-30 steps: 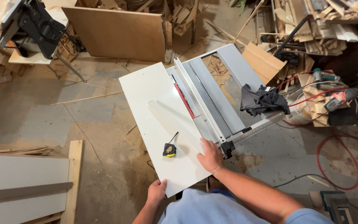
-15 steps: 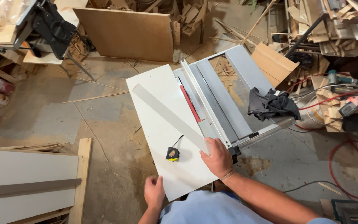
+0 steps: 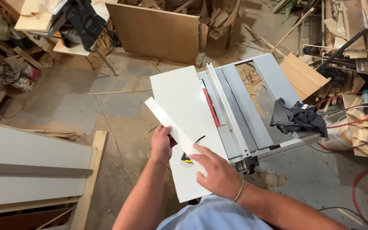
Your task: Measuring a wooden board and adjusting the fence on a table saw using a tape measure
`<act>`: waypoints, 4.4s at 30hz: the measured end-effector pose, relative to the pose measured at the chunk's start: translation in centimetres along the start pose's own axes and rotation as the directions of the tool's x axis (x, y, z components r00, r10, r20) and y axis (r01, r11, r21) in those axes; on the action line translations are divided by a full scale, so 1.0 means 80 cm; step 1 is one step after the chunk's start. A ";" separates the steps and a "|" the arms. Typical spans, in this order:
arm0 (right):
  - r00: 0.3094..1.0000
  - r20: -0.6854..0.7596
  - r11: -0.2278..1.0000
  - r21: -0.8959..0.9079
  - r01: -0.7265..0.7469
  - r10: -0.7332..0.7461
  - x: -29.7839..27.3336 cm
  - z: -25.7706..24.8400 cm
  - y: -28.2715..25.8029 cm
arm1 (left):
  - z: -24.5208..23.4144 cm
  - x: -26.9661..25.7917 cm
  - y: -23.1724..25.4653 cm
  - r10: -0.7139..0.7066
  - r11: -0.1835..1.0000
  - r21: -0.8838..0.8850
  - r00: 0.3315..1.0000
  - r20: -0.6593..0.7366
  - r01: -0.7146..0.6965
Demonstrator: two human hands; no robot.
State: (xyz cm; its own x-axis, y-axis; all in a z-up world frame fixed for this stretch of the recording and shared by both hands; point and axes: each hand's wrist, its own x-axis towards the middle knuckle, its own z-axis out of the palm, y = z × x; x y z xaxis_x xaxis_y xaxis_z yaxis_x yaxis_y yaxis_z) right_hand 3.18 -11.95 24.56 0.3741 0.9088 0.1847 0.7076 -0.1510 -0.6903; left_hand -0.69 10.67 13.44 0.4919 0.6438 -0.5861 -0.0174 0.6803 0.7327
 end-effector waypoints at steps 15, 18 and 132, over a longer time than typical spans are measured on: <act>0.856 -0.254 0.881 0.025 0.472 -0.451 0.047 -0.005 -0.041 | 0.005 -0.006 0.032 -0.125 0.971 -0.218 0.988 -0.095 0.102; 0.863 -0.315 0.890 0.102 0.445 -0.395 0.057 -0.013 -0.062 | -0.027 0.033 0.003 -0.082 0.983 -0.162 0.996 0.027 0.085; 0.454 0.569 0.586 -0.061 -0.808 0.685 -0.212 0.023 0.439 | 0.206 0.117 -0.237 -0.228 -0.704 0.387 0.706 0.671 -0.595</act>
State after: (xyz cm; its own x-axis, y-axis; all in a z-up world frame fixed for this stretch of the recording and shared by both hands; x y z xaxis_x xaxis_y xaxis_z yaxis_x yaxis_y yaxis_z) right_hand 20.57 -31.96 -4.08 0.3140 0.5307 -0.7872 0.1494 -0.8465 -0.5111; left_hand 18.59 -1.95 -0.23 0.9349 0.0645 -0.3490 0.0563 -0.9979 -0.0335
